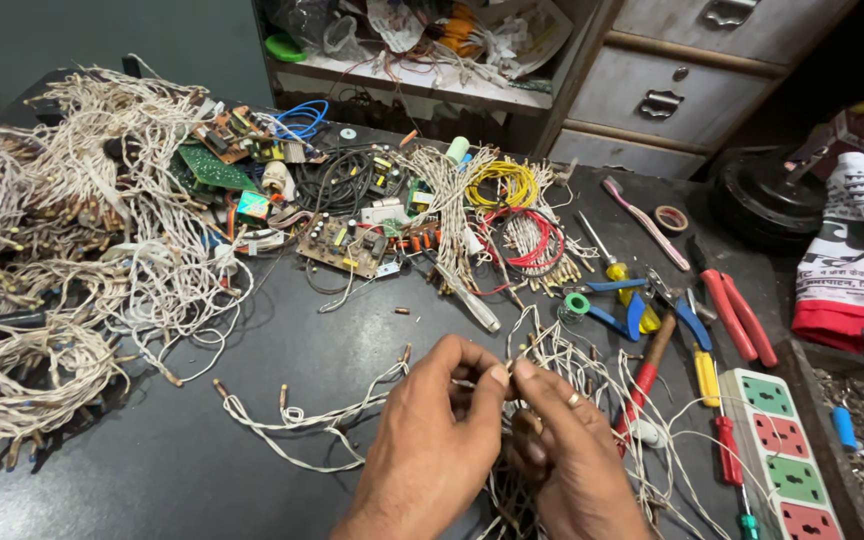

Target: The person repairs a string of small LED lights by stripping wire ends, applying solder with a soldering iron, and twisting connections. The person uses pliers to cut and adjust wires and repeatedly handles individual light segments on a cluttered workbench.

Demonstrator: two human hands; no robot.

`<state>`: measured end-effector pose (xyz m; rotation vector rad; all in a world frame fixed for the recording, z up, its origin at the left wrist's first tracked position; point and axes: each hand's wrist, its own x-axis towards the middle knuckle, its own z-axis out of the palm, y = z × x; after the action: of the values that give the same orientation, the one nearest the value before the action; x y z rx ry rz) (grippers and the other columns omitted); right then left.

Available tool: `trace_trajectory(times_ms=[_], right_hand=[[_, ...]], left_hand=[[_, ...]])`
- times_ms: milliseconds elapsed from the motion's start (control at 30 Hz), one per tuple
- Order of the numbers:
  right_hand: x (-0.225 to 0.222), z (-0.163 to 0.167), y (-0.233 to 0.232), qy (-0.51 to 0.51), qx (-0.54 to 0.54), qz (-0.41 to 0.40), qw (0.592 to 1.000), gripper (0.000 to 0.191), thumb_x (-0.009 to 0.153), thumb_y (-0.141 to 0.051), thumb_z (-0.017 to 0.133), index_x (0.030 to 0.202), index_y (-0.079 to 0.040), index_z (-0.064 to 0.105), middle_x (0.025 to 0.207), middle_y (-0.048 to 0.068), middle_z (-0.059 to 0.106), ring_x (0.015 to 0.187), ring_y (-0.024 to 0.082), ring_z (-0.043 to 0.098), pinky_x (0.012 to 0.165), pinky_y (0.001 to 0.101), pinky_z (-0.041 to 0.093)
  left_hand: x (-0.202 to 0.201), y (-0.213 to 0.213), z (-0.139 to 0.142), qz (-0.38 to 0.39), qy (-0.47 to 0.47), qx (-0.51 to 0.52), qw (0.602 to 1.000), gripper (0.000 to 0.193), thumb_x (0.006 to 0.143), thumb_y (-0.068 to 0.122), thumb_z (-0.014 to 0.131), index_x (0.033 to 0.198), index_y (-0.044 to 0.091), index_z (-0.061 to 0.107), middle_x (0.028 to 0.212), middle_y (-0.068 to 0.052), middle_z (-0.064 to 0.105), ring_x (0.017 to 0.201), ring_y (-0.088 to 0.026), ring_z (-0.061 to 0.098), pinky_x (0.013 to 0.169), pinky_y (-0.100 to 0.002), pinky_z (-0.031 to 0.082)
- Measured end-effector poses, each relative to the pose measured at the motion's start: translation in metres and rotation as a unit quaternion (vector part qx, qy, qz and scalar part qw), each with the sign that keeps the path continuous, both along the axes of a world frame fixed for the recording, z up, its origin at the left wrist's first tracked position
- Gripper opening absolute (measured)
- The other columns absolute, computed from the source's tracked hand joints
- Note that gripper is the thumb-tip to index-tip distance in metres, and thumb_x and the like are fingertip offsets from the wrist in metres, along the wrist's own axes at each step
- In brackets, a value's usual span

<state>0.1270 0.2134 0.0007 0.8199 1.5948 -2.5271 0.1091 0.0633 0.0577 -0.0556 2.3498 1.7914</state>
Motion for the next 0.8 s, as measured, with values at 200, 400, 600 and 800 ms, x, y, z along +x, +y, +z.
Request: trace_trajectory(times_ms=[200,400,600,800], right_hand=[[0.002,-0.021,-0.002,0.098,0.17,0.007,0.981,0.026,0.097,-0.017,0.078,0.117,0.0,0.079,0.065,-0.001,0.057,0.055,0.008,0.043,0.048,0.026,0.031],[0.007,-0.013,-0.007,0.206,0.285,0.017,0.936,0.026,0.089,-0.012,0.074,0.109,0.003,0.08,0.097,0.005,0.076,0.09,0.011,0.068,0.079,0.0263,0.053],[0.003,0.011,-0.004,0.092,0.277,-0.072,0.954,0.027,0.094,-0.018,0.072,0.113,0.002,0.078,0.076,0.001,0.064,0.058,0.007,0.043,0.049,0.0244,0.031],[-0.001,0.031,0.011,0.106,0.279,-0.003,0.954,0.034,0.091,-0.023,0.069,0.119,-0.007,0.078,0.063,-0.006,0.051,0.052,0.003,0.039,0.045,0.0228,0.027]], left_hand=[[-0.002,-0.002,-0.004,0.035,0.003,-0.003,0.999,0.023,0.089,0.029,0.065,0.103,0.011,0.065,0.091,-0.008,0.077,0.085,-0.021,0.077,0.075,-0.036,0.058],[-0.003,-0.002,-0.005,0.036,0.005,-0.002,0.999,0.022,0.09,0.028,0.065,0.103,0.011,0.065,0.09,-0.007,0.077,0.084,-0.021,0.078,0.076,-0.036,0.059],[-0.001,-0.002,0.0,0.025,-0.001,-0.006,1.0,0.019,0.09,0.026,0.065,0.102,0.011,0.064,0.086,-0.006,0.077,0.082,-0.019,0.077,0.076,-0.036,0.058],[-0.001,-0.006,-0.003,0.0,0.078,-0.004,0.997,0.016,0.093,0.021,0.064,0.101,0.008,0.063,0.084,-0.008,0.076,0.08,-0.021,0.077,0.074,-0.037,0.058]])
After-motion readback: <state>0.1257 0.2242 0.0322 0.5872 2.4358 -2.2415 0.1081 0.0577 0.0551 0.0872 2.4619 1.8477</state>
